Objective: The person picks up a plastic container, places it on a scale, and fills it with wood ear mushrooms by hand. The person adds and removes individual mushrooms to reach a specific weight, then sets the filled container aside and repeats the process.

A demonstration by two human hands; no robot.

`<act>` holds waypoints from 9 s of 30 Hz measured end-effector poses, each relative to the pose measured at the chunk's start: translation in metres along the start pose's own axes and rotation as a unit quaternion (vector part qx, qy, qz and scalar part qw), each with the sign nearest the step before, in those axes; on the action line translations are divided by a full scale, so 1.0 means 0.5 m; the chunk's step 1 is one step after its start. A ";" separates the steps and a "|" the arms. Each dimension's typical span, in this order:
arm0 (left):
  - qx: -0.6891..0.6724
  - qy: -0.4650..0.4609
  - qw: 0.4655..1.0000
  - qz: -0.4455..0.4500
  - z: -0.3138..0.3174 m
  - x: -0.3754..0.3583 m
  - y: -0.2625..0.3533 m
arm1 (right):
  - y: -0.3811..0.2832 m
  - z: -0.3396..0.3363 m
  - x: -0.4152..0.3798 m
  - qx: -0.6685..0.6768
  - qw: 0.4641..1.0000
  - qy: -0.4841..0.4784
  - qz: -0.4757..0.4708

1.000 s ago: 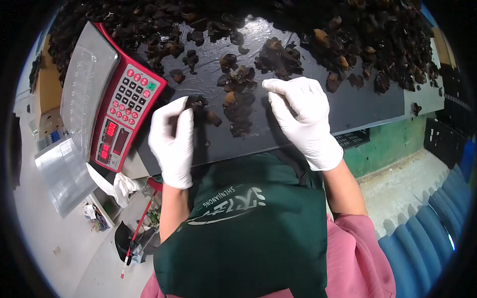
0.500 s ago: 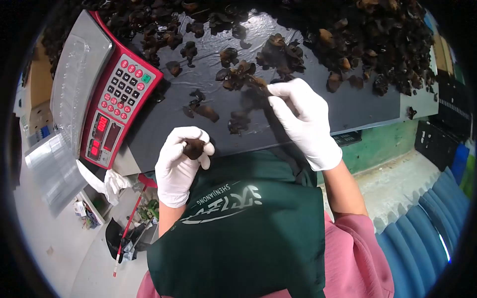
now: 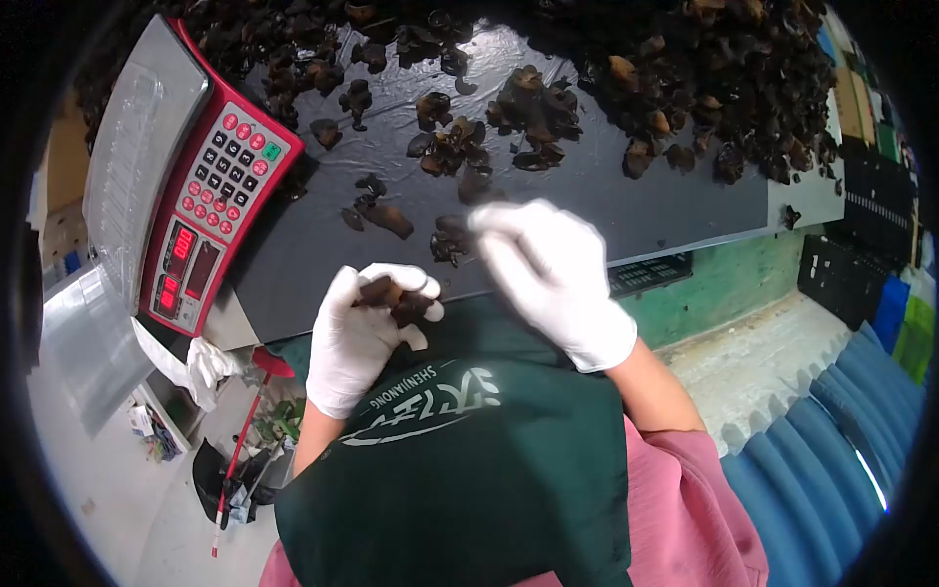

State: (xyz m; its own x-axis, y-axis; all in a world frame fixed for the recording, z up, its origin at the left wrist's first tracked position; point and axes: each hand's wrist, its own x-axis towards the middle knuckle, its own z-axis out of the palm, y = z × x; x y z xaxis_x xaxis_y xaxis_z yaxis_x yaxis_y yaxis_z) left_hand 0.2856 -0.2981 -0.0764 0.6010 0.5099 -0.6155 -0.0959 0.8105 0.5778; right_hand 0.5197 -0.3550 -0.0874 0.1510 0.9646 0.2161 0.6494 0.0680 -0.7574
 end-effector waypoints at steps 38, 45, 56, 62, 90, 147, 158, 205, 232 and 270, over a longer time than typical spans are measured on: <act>-0.098 0.042 0.994 -0.036 -0.026 0.000 0.000 | -0.040 0.046 0.074 -0.141 0.985 -0.062 -0.075; -0.115 0.069 0.990 0.031 -0.058 -0.016 -0.023 | -0.098 0.079 0.069 -0.108 0.979 -0.039 -0.169; -0.297 -0.018 0.946 0.126 -0.125 -0.041 -0.028 | -0.026 0.192 0.112 -0.254 0.944 -0.105 -0.183; -0.270 -0.028 0.956 0.113 -0.107 -0.017 -0.016 | 0.027 0.080 0.079 -0.291 0.943 0.012 -0.158; -0.080 -0.001 0.996 -0.038 0.060 0.063 0.008 | 0.176 -0.194 -0.064 -0.306 0.930 0.131 0.157; -0.171 -0.067 0.975 -0.124 0.078 0.129 0.009 | 0.049 -0.096 0.085 0.025 0.985 -0.006 0.171; -0.168 -0.081 0.973 -0.134 0.077 0.113 0.006 | 0.112 -0.040 0.130 -0.142 0.986 0.073 0.039; -0.177 -0.227 0.939 -0.187 0.082 0.092 0.010 | 0.021 -0.086 0.132 0.077 0.970 -0.089 0.211; -0.273 -0.158 0.949 -0.010 0.026 0.062 0.066 | -0.101 -0.079 0.143 0.064 0.995 -0.075 0.031; -0.233 -0.031 0.916 0.324 -0.137 -0.058 0.457 | 0.003 -0.113 0.070 0.189 0.941 -0.098 0.262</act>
State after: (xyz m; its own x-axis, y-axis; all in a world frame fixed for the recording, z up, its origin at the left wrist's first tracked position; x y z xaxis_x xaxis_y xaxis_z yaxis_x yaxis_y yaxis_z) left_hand 0.1918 -0.1080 0.0366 0.3402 0.9224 -0.1832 -0.7689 0.3850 0.5105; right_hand 0.5681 -0.3355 -0.0459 0.2117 0.9170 -0.3380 0.2074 -0.3801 -0.9014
